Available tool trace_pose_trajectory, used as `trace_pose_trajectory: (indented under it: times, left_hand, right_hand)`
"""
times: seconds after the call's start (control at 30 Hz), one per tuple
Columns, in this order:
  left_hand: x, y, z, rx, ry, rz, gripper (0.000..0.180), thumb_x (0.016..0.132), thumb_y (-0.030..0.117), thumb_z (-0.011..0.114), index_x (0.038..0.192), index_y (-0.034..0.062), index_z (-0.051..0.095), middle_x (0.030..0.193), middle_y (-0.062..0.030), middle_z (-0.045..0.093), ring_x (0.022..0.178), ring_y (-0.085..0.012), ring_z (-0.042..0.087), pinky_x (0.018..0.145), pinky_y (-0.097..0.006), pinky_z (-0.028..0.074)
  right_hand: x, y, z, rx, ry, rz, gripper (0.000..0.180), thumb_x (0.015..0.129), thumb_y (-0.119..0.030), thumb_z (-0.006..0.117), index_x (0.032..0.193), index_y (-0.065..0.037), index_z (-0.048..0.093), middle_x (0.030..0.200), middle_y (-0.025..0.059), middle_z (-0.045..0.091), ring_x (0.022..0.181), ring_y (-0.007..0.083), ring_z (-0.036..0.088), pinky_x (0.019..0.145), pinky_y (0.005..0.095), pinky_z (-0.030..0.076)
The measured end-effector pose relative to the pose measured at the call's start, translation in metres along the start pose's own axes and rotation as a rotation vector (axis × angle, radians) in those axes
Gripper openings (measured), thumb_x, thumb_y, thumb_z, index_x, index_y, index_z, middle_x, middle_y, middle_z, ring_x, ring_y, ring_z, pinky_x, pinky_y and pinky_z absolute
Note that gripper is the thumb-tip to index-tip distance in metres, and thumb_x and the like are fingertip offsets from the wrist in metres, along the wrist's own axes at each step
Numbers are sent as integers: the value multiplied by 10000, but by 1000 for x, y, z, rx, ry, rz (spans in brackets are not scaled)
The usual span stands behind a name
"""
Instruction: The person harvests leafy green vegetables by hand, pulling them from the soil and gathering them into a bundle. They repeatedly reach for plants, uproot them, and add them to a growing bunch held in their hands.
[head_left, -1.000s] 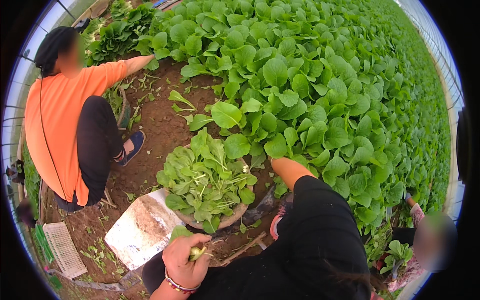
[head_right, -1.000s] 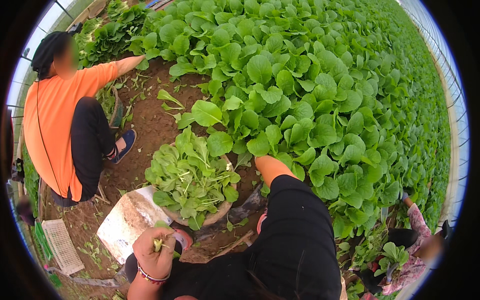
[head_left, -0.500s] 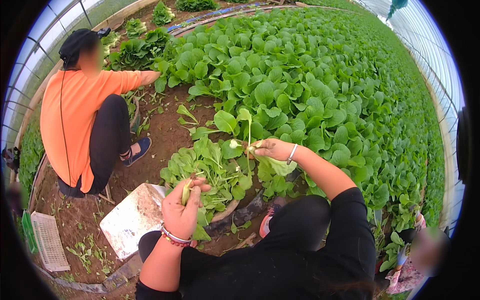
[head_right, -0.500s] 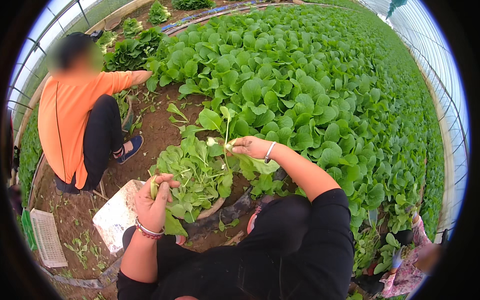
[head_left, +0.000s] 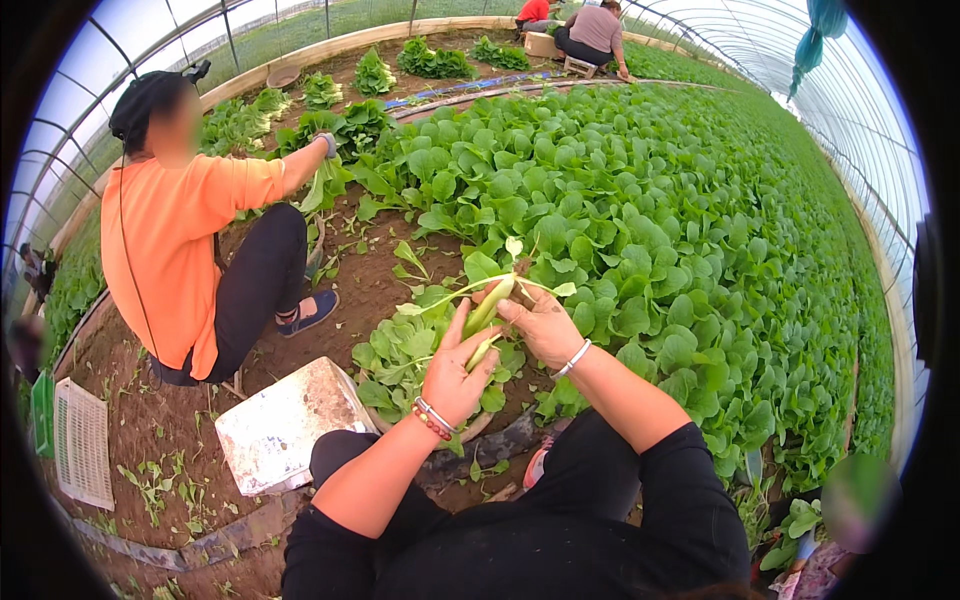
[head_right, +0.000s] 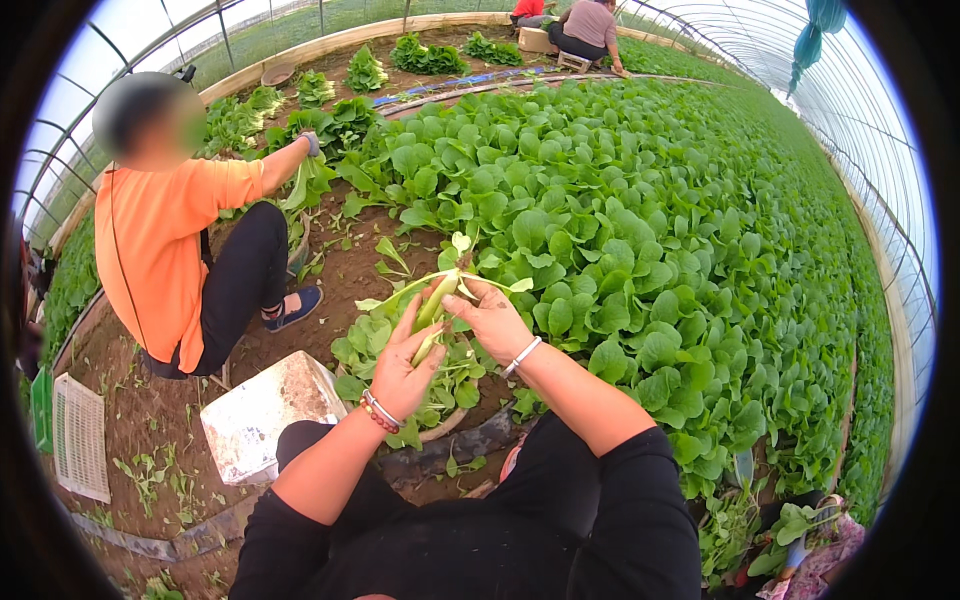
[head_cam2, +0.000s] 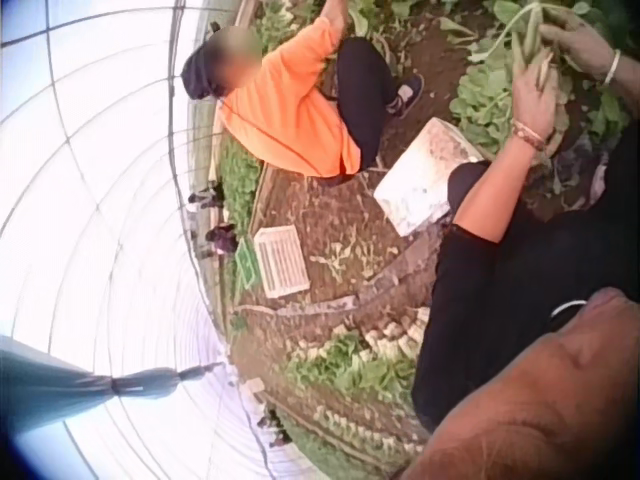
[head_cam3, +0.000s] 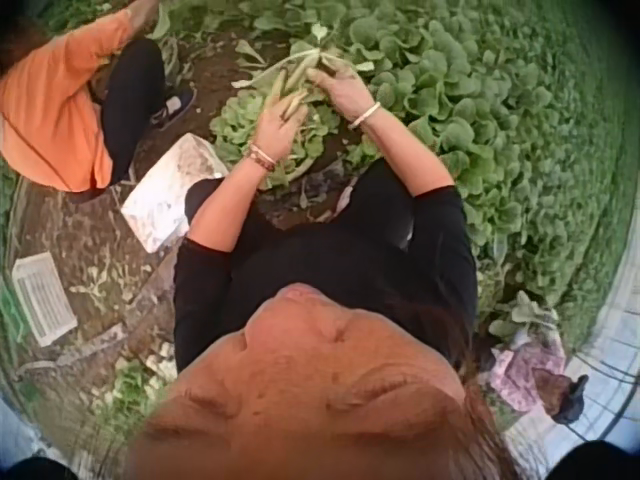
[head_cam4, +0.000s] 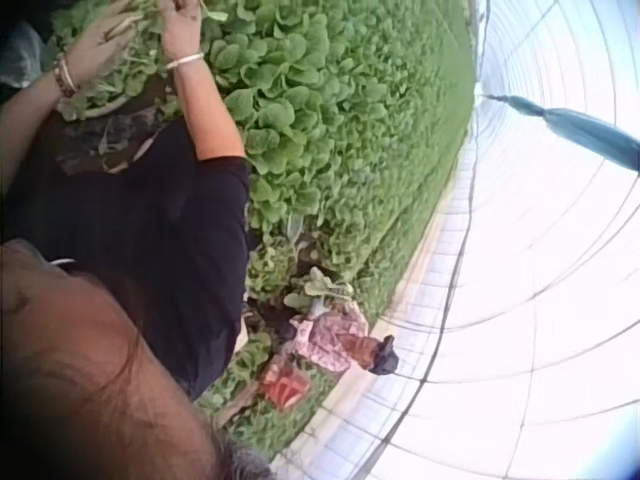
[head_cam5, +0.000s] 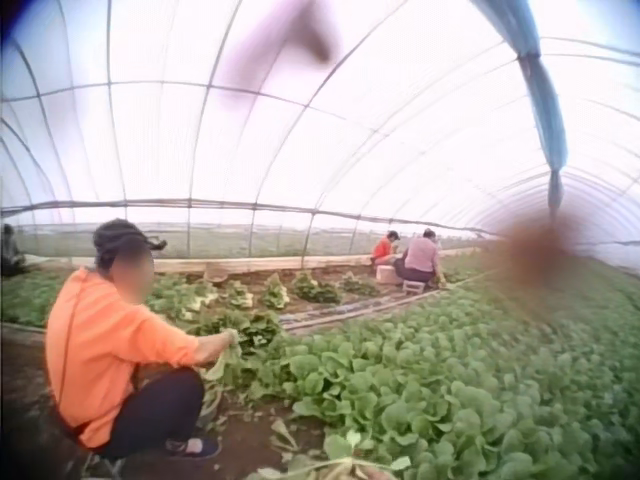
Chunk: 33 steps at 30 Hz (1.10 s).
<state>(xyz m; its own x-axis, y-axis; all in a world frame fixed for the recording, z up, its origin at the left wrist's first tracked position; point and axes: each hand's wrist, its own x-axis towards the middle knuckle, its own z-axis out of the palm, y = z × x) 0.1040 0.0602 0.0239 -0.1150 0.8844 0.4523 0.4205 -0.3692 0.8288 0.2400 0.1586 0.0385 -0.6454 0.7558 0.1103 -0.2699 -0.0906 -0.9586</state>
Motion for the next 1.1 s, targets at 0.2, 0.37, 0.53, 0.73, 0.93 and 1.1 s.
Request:
trace_pose_trajectory:
  times: [0.2, 0.37, 0.53, 0.73, 0.93, 1.1]
  left_hand:
    - [-5, 8, -12, 129, -126, -161, 255, 804, 167, 568, 1052, 121, 605, 1105, -142, 535, 848, -296, 589, 736, -346, 475]
    - [-9, 12, -16, 305, -196, -148, 278, 784, 126, 573, 1058, 154, 604, 1026, -129, 552, 837, -292, 583, 730, -336, 471]
    - [-9, 11, -12, 404, -265, -163, 288, 773, 116, 572, 1057, 161, 596, 993, -96, 559, 800, -287, 578, 698, -359, 474]
    - [-13, -2, -12, 644, -303, -232, 325, 750, 121, 586, 1074, 151, 580, 1017, -103, 551, 802, -298, 585, 682, -384, 482]
    - [-2, -4, -39, 676, -38, -96, 389, 731, 107, 616, 1114, 154, 567, 1095, -88, 533, 783, -291, 598, 672, -372, 493]
    - [-6, -4, -44, 501, -46, -178, 312, 775, 141, 590, 1086, 153, 588, 1103, -110, 546, 806, -295, 597, 705, -355, 488]
  right_hand:
    - [-5, -3, 10, 436, -38, 58, 362, 818, -88, 594, 1150, -76, 450, 1008, 60, 587, 1023, 217, 532, 911, 345, 400]
    - [2, 1, -2, 420, -20, -19, 262, 878, -127, 516, 1123, -52, 460, 818, 18, 537, 914, 185, 516, 855, 332, 410]
    - [9, 21, 4, 265, 232, -203, 252, 909, -163, 480, 1107, -8, 463, 690, -5, 433, 695, 120, 436, 728, 271, 402]
    - [28, 19, -32, 440, 693, -400, 171, 913, -169, 480, 999, -22, 499, 663, -19, 430, 619, 90, 425, 657, 240, 401]
    - [11, 119, -59, -705, 31, 345, 556, 775, -264, 656, 1223, -29, 426, 962, 149, 553, 857, 222, 544, 778, 316, 442]
    - [18, 96, -52, -1053, -335, 272, 907, 700, -385, 706, 1374, -43, 207, 1350, 180, 317, 1252, 292, 301, 1022, 368, 287]
